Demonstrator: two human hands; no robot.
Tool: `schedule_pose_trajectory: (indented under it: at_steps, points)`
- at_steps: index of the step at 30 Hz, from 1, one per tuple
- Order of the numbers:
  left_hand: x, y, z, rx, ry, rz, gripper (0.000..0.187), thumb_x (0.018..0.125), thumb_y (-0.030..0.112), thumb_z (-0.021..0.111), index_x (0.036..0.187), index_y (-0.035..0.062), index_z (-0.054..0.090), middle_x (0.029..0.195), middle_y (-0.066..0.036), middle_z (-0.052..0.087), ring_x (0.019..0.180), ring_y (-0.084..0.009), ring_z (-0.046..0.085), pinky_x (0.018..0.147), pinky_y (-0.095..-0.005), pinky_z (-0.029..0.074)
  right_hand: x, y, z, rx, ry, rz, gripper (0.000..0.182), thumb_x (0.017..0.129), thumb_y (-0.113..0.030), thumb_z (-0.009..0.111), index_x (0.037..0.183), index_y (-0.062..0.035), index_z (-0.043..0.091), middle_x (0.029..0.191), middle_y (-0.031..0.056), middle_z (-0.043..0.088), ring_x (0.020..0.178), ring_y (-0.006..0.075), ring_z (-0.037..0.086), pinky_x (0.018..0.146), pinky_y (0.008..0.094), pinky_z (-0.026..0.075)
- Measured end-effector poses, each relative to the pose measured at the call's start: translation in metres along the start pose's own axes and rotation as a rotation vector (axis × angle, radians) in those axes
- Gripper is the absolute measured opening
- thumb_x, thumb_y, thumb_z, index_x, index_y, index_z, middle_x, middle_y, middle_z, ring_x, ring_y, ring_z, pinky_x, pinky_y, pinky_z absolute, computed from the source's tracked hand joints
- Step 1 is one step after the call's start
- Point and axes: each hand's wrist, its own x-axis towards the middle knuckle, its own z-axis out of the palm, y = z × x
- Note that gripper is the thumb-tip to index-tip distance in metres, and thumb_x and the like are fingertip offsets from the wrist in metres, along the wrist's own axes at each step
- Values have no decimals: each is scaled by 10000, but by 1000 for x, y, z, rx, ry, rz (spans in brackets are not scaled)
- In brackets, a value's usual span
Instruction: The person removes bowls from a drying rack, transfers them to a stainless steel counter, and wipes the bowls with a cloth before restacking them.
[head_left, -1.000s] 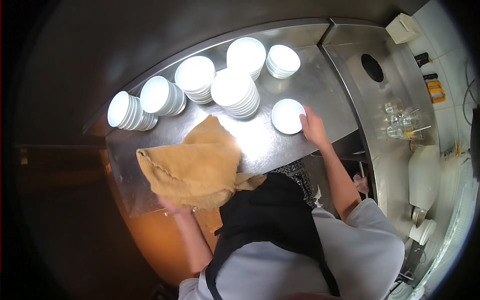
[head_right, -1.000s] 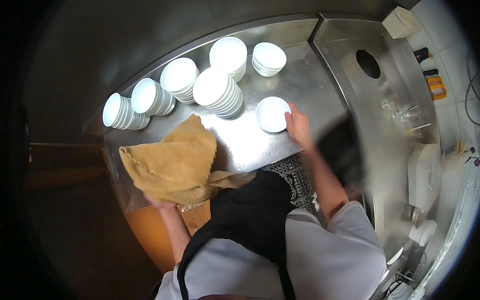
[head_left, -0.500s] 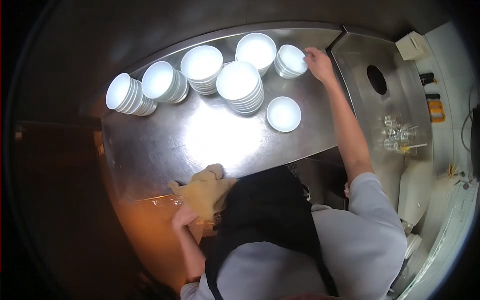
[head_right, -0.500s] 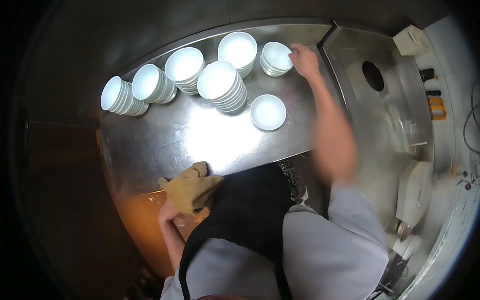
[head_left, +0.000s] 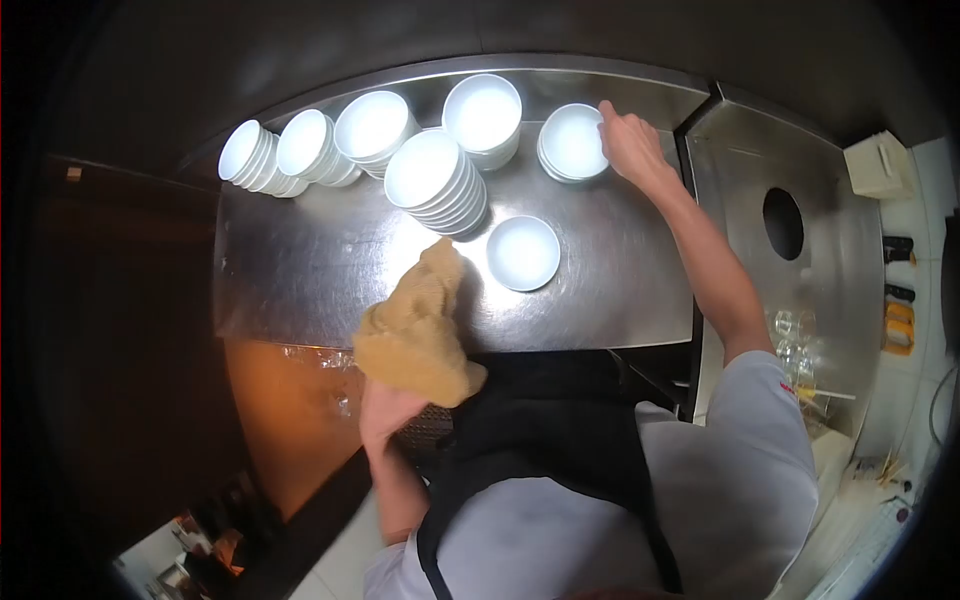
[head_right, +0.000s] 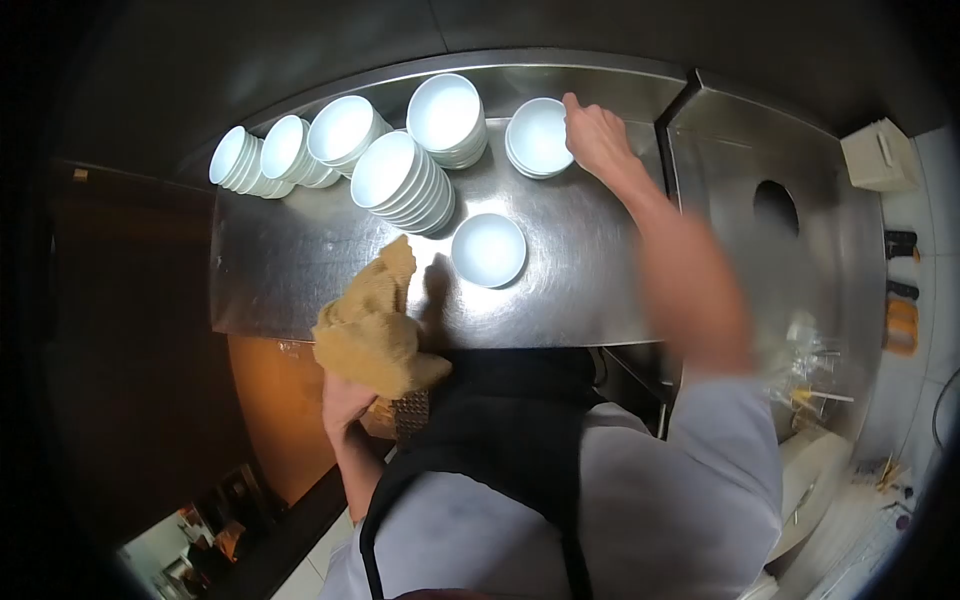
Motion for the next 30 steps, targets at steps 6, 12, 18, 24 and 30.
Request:
schedule_pose_trajectory:
  at_steps: [6,12,18,24,30]
  points:
    - [66,37,84,604,-127,453,455,749,230,773,1133,47,610,1092,-124,632,1016,-330,603,880,-437,471,-44,-36,-46,163,45,-52,187,926,-137,482,1049,-3,523,712,254,638,696,455,633,646,550,492]
    - [135,9,146,722,63,692,343,767,221,688,1061,61,612,1031,-134,622,1006,-352,572,871,-453,436,-93,-80,-49,436,-101,-205,162,913,-109,507,1038,-22,563,622,253,589,603,439,607,574,524,474]
    - [131,23,134,727,-176,648,236,775,117,650,989,21,631,940,-137,639,895,-354,598,817,-450,465,-93,-64,-20,513,-36,-278,220,907,-117,530,1102,-20,562,648,240,603,626,436,613,602,526,473]
    - [69,20,96,64,-53,20,266,838,115,637,1075,-2,611,971,-80,636,933,-168,603,820,-306,489,-130,-72,-9,795,-182,-113,230,919,-115,558,1109,9,594,696,230,614,617,348,662,579,403,497]
    - [69,-6,103,-531,330,-296,414,890,121,606,1254,-29,478,1165,-122,554,1054,-192,567,846,-305,487,-161,-125,31,899,184,-194,234,922,-100,558,1115,28,592,639,219,601,598,322,664,527,374,488]
